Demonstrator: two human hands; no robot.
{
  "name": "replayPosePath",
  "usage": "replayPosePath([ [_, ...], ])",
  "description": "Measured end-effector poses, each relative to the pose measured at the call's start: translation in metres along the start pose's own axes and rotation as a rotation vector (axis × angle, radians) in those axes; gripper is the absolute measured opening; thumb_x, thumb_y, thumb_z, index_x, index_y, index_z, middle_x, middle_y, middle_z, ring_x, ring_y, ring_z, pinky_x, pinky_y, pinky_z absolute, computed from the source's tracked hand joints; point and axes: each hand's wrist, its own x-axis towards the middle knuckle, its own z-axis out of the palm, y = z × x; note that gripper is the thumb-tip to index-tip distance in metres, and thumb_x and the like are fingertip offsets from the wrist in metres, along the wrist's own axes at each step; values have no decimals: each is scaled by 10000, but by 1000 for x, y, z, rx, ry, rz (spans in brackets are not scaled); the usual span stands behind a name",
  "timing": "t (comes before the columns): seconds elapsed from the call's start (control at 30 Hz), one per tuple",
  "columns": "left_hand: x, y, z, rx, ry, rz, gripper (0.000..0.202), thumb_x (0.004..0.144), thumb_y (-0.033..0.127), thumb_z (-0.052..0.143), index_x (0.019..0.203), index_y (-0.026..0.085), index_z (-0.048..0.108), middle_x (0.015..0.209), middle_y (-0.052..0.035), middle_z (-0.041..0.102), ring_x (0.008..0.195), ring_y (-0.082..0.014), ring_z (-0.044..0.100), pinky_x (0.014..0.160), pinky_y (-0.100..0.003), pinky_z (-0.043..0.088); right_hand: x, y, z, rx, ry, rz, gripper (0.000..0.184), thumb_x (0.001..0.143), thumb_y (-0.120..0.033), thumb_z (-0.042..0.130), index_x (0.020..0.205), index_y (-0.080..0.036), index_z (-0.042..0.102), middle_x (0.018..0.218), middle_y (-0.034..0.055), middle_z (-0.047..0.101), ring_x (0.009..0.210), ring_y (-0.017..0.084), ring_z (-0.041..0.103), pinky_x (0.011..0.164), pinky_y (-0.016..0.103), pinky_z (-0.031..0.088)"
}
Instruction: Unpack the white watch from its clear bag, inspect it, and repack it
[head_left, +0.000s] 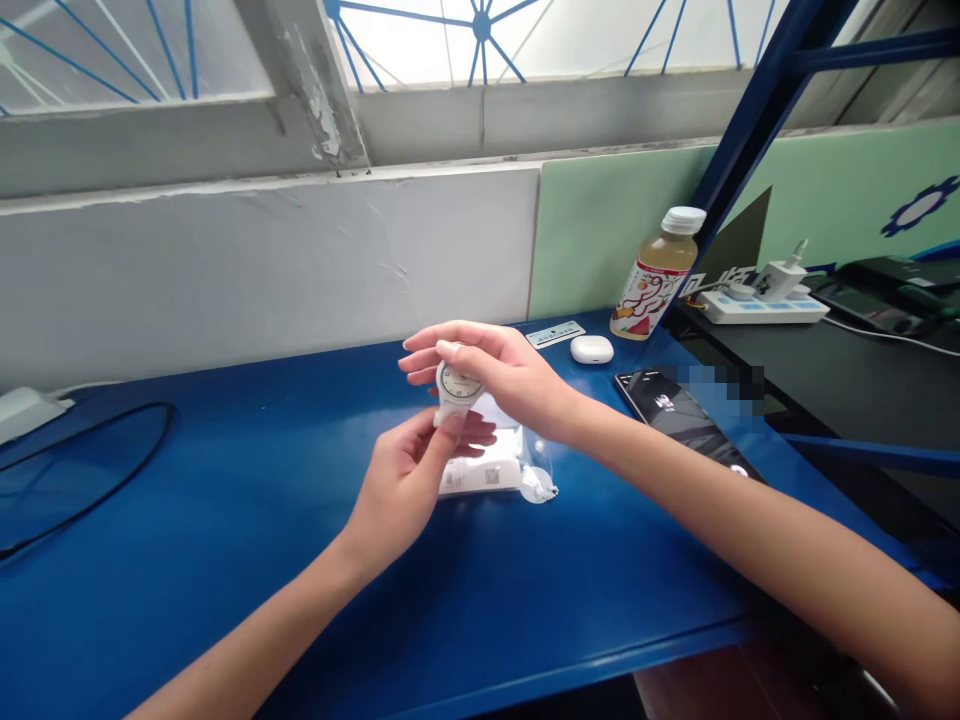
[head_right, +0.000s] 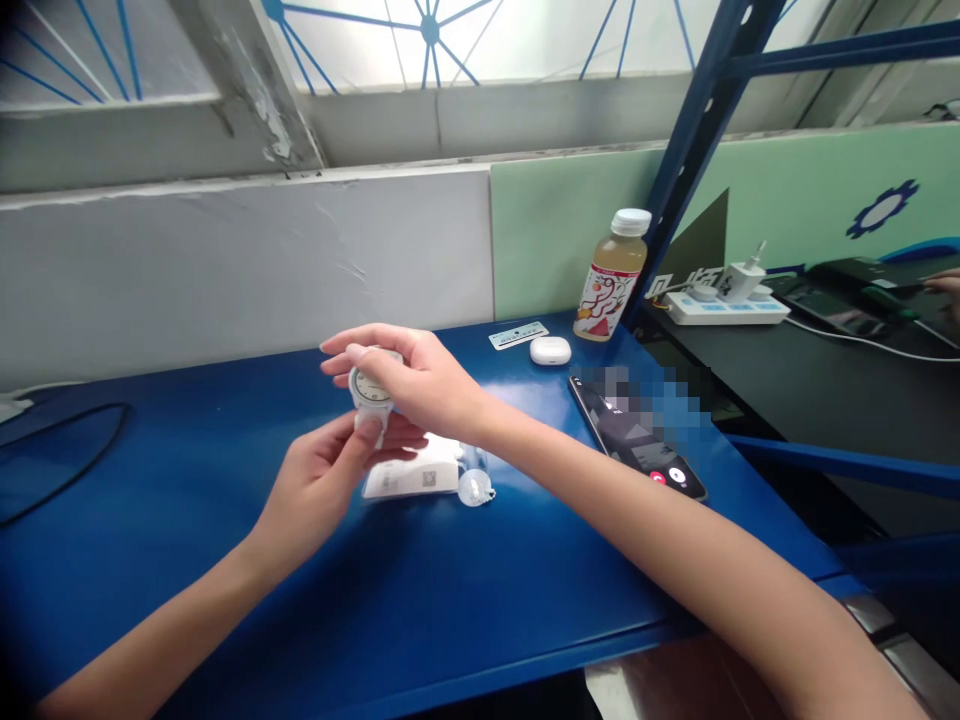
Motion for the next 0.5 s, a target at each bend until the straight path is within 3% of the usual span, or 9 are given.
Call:
replayPosePath([
  [0.1, -1, -5, -8, 391, 156, 280, 237, 994, 342, 547, 1043, 170, 703, 921, -44, 759, 808, -183, 717, 743, -279, 563, -15, -9, -5, -410, 46, -111, 241, 959, -345, 543, 1057, -184, 693, 1006, 53, 732, 920, 193, 694, 804, 328, 558],
  [0.2, -2, -13, -13, 671, 231, 533, 174, 969, 237, 577, 1092, 171, 682, 942, -37, 753, 771, -166, 702, 718, -256, 541, -41, -12, -13, -620, 90, -167, 241, 941, -324, 584, 1109, -194, 699, 1118, 63, 723, 958, 197, 684, 742, 296, 555],
  [0.27, -3, -19, -12, 774, 214, 663, 200, 949, 180, 597, 1138, 157, 659, 1015, -65, 747, 849, -182, 708, 765, -263, 542, -60, -8, -18, -574, 110, -96, 269, 923, -329, 620, 1150, -204, 692, 1075, 58, 732, 840, 174, 690, 660, 279, 560],
  [0.33, -4, -24, -8, 820, 154, 745, 238, 937, 145, 610, 1174, 141, 636, 1047, -93, 737, 906, -198, 705, 795, -276, 546, -76, -2, -20, -455, 140, -4, 303, 891, -347, 672, 1162, -213, 694, 883, 31, 743, 692, 153, 669, 598, 274, 558],
  [0.5, -4, -28, 1, 817, 48, 817, 281, 944, 132, 601, 1224, 160, 597, 1053, -98, 721, 915, -200, 699, 805, -303, 572, -93, 9, -19, -332, 280, 3, 170, 806, -291, 759, 953, -205, 757, 1043, 70, 759, 805, 191, 703, 622, 286, 571],
])
